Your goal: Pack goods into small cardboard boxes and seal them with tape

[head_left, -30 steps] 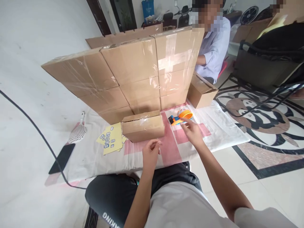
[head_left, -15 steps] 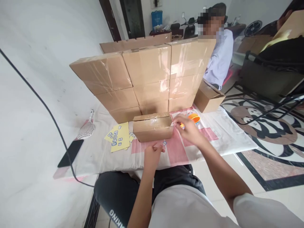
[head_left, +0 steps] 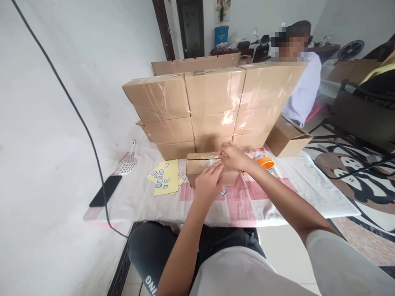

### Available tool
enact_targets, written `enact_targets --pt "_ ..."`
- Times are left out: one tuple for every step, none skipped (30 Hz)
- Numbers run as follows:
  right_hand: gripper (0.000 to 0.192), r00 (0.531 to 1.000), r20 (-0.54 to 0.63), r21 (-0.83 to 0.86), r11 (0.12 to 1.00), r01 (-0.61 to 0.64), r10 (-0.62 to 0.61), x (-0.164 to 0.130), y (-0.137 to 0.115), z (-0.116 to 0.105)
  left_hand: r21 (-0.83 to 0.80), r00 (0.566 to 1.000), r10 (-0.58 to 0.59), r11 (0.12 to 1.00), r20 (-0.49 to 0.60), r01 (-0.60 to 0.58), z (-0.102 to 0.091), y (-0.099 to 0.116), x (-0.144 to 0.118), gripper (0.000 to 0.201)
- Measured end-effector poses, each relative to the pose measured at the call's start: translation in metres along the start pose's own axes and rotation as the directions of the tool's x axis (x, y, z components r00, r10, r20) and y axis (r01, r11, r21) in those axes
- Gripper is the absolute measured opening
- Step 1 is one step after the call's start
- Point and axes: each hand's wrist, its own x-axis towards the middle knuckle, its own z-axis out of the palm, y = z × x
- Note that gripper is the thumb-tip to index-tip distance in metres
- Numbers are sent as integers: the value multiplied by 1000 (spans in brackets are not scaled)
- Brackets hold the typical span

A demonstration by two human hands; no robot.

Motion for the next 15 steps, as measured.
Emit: enact_targets --pt "11 1000 5 -14 1000 -11 11 2 2 4 15 1000 -13 1000 12 13 4 -1 2 39" --pt "3 1000 5 -25 999 -28 28 4 5 7 23 999 -30 999 16 29 9 -1 3 38" --pt "12 998 -12 -43 997 -58 58 8 8 9 29 999 -45 999 18 44 12 0 3 37" --pt "30 994 -49 -68 993 -101 98 11 11 11 34 998 -57 998 21 56 16 1 3 36" --pt "48 984 -111 -97 984 -153 142 15 14 11 37 998 -65 997 24 64 18 3 2 37" --pt "61 965 -193 -121 971 -205 179 19 17 10 38 997 -69 997 25 68 20 5 0 39" --pt "67 938 -282 -128 961 -247 203 20 19 8 37 998 -62 997 27 61 20 6 -4 41" --pt "65 906 -366 -107 957 -269 213 20 20 6 30 997 -71 997 28 70 18 4 -9 41" --pt "59 875 -436 -59 963 -262 211 16 20 5 22 994 -109 994 21 108 15 -2 -15 40" --pt "52 848 -491 5 974 -228 201 9 19 4 18 984 -176 984 5 176 9 -10 -23 36" --pt "43 822 -538 69 981 -181 190 -2 17 5 20 962 -272 962 -27 273 2 -23 -32 31" --pt "34 795 -580 123 984 -129 177 -17 13 9 25 916 -393 918 -75 396 -7 -39 -42 29" --pt "23 763 -627 146 986 -81 156 -34 8 15 38 852 -505 857 -136 514 -17 -57 -50 31" --pt "12 738 -662 151 988 -39 130 -54 1 23 50 770 -603 780 -206 624 -28 -78 -58 35" --pt "3 720 -687 149 989 11 96 -74 -6 34 58 685 -680 698 -261 714 -39 -98 -63 42"
